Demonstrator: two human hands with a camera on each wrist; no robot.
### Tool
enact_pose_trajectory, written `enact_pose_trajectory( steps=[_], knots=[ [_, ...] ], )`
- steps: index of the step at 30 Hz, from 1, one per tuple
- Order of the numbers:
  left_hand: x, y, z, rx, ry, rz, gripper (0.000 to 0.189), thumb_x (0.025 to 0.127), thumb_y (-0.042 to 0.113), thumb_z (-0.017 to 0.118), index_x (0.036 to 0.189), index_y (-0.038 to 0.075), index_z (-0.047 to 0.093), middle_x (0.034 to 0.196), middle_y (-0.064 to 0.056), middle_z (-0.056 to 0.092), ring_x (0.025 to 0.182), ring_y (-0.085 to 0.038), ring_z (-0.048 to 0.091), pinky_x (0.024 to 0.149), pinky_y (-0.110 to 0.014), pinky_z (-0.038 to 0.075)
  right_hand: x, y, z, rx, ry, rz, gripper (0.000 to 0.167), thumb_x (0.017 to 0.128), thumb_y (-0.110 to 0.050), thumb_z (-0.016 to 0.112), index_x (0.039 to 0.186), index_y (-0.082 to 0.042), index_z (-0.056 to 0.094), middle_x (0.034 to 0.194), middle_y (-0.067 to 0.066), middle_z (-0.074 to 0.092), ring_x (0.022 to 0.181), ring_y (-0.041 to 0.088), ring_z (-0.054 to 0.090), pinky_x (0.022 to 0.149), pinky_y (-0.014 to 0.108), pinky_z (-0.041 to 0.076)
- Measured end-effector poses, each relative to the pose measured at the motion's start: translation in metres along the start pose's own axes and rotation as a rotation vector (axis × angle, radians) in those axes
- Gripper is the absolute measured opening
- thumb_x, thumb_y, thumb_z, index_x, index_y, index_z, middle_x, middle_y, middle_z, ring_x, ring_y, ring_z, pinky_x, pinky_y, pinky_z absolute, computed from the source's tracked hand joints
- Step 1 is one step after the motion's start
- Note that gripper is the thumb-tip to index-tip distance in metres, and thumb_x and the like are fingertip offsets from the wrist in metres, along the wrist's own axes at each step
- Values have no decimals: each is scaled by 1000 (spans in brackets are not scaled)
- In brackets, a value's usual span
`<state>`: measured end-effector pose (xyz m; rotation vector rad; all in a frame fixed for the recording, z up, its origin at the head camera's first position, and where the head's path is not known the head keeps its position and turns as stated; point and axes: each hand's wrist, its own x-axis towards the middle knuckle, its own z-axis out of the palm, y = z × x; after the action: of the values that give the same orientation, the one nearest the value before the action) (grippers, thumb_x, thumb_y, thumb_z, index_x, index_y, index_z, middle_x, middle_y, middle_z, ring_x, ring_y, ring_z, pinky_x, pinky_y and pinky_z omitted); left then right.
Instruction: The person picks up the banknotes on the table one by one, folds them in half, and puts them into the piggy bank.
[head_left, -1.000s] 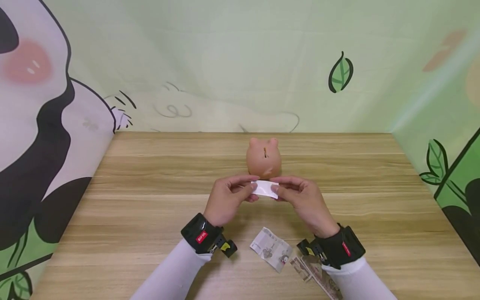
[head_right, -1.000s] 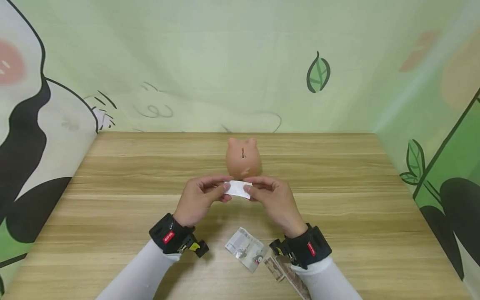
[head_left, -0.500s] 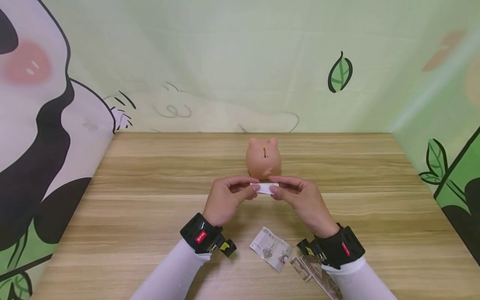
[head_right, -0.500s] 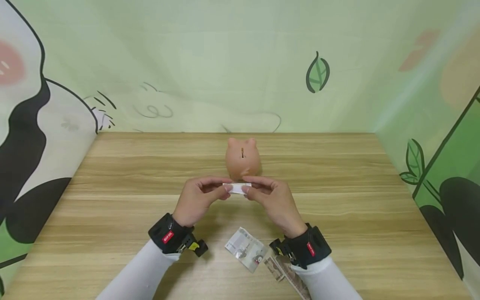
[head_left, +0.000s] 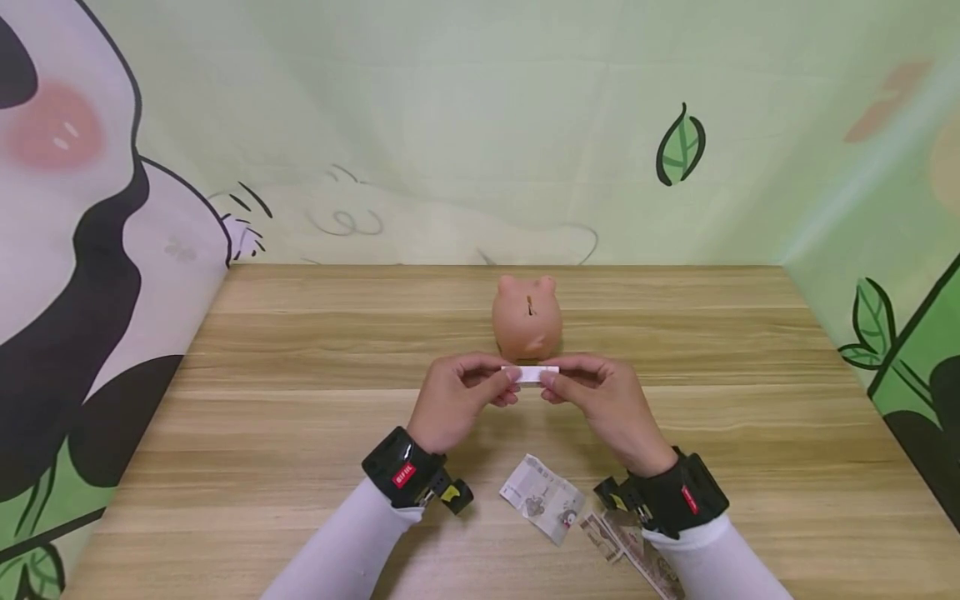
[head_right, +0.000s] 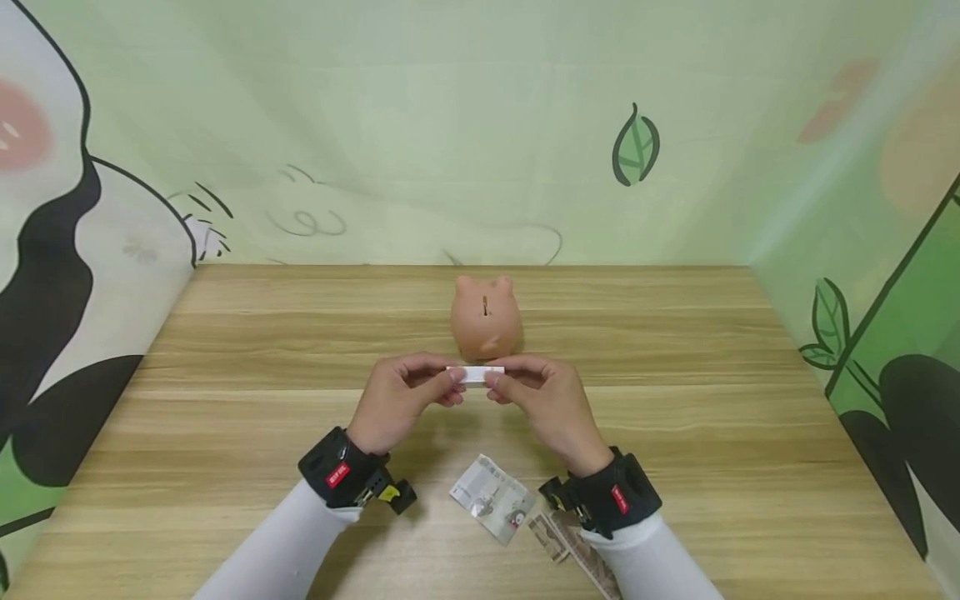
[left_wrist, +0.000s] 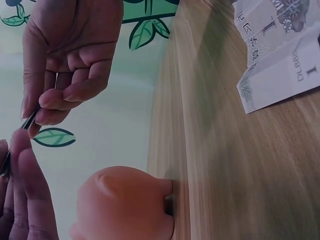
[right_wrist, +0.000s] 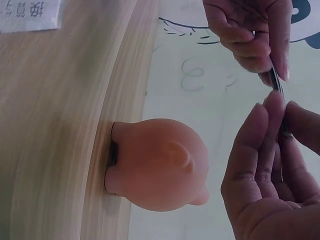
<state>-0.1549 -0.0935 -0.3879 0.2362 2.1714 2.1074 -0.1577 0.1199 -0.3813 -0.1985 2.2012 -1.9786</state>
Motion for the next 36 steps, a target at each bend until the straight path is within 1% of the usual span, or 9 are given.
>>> enact_pose_trajectory(
  steps=[6,9,12,15,20,24,27,30,36],
  knots=[
    [-1,0,1,10,-25,-2,17,94,5,73,110,-2,76,94,-21,77,72,-13,75,74,-32,64,-1,-1,0,11,-14,-3,25,94,-4,73,118,4,73,98,5,78,82,12,75,82,33,64],
    [-2,-1,2,18,-46,-3,15,95,6,72,108,-1,76,90,-17,77,72,-13,74,74,-33,64,-1,-1,1,7,-20,-21,24,93,0,72,116,6,73,98,5,77,82,11,74,81,31,63],
    [-2,-2,4,28,-75,-7,13,98,7,70,105,0,77,87,-15,76,72,-14,74,75,-39,65,-1,0,1,6,-37,-41,23,93,2,71,115,7,72,100,8,77,83,11,74,81,30,63],
    [-3,-1,5,41,-96,-10,13,99,9,68,104,1,76,88,-16,77,73,-15,75,76,-45,65,-1,1,3,17,-57,-39,22,94,0,70,114,8,71,98,8,77,83,13,74,80,31,63],
    [-5,0,7,56,-111,-3,13,101,9,66,104,2,76,88,-16,78,74,-17,76,76,-46,64,-1,1,6,22,-98,11,18,102,-12,65,108,5,67,82,1,74,73,13,71,75,30,62],
    [-5,1,8,46,-118,-11,13,101,9,65,103,2,76,87,-16,78,74,-16,75,78,-52,64,-2,0,7,-2,-100,15,16,104,-14,63,102,1,64,74,-1,71,68,13,67,70,29,60],
    [-5,0,9,40,-132,-10,13,102,9,65,104,1,75,87,-17,78,73,-15,75,76,-49,64,-3,1,9,-20,-90,1,13,103,-12,63,101,1,65,73,-1,69,66,13,65,68,28,59],
    [-5,-1,9,50,-130,-10,14,102,11,64,104,1,74,84,-17,77,71,-15,75,72,-41,65,-2,3,12,-37,-89,-23,13,103,-10,63,101,4,64,72,1,68,65,12,64,66,27,57],
    [-6,-1,6,27,-129,-42,14,102,11,64,103,0,73,82,-15,77,69,-18,75,72,-45,65,-2,3,13,-47,-108,-31,17,103,-11,64,102,5,64,73,3,69,64,13,64,67,27,58]
  ],
)
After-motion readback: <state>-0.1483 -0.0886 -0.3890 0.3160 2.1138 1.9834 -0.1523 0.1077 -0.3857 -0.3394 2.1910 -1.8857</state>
